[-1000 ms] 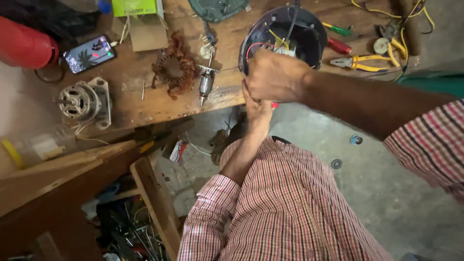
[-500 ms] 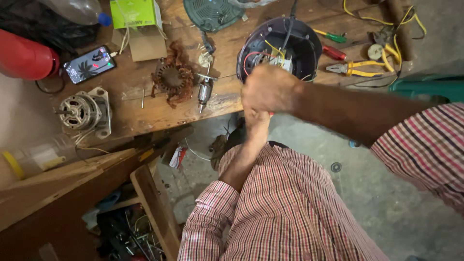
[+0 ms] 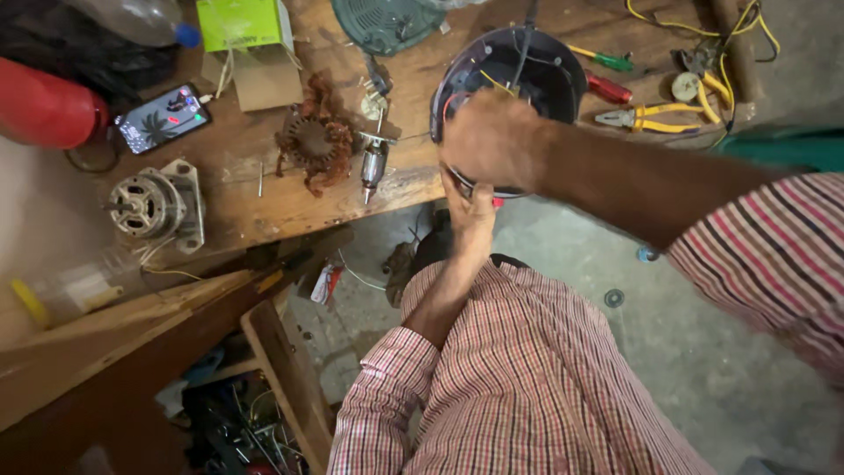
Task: The person works at a wooden workbench repairing an electric blender base. They fit the black housing onto the red motor base, open it to expose the wiring and switch, handle the motor armature, and use a screwdriver to work on the internal wiring and components.
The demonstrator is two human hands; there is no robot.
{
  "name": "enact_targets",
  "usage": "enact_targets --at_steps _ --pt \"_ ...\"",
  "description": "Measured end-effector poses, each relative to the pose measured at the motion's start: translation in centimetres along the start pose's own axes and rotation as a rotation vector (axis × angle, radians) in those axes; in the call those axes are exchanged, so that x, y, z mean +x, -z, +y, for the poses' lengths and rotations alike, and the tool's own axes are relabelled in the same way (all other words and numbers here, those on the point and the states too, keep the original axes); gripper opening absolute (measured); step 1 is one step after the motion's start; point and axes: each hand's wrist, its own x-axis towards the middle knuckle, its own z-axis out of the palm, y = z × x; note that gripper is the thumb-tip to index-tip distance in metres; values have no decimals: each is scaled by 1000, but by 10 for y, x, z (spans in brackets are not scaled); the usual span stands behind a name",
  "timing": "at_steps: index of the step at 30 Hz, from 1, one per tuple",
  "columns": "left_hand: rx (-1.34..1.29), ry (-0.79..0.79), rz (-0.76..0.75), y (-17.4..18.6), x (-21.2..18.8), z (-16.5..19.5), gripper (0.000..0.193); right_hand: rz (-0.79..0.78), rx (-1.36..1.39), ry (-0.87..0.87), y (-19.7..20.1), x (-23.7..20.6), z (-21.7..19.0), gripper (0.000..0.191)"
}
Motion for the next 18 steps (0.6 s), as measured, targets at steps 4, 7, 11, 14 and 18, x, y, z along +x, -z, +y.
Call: enact_targets --at_steps 4,7,11,14,18 --pt "23 65 26 -7 3 5 95 0 155 -305 10 3 1 16" --pt "86 9 34 -10 4 9 94 -57 4 -133 14 -3 -8 17" --pt "38 60 32 -9 4 8 89 -147 -120 31 15 -2 -16 15" --pt "13 83 20 -10 2 10 87 9 83 -332 23 5 -16 19" --pt "163 -112 -33 -8 1 32 81 131 154 -286 49 -6 -16 15"
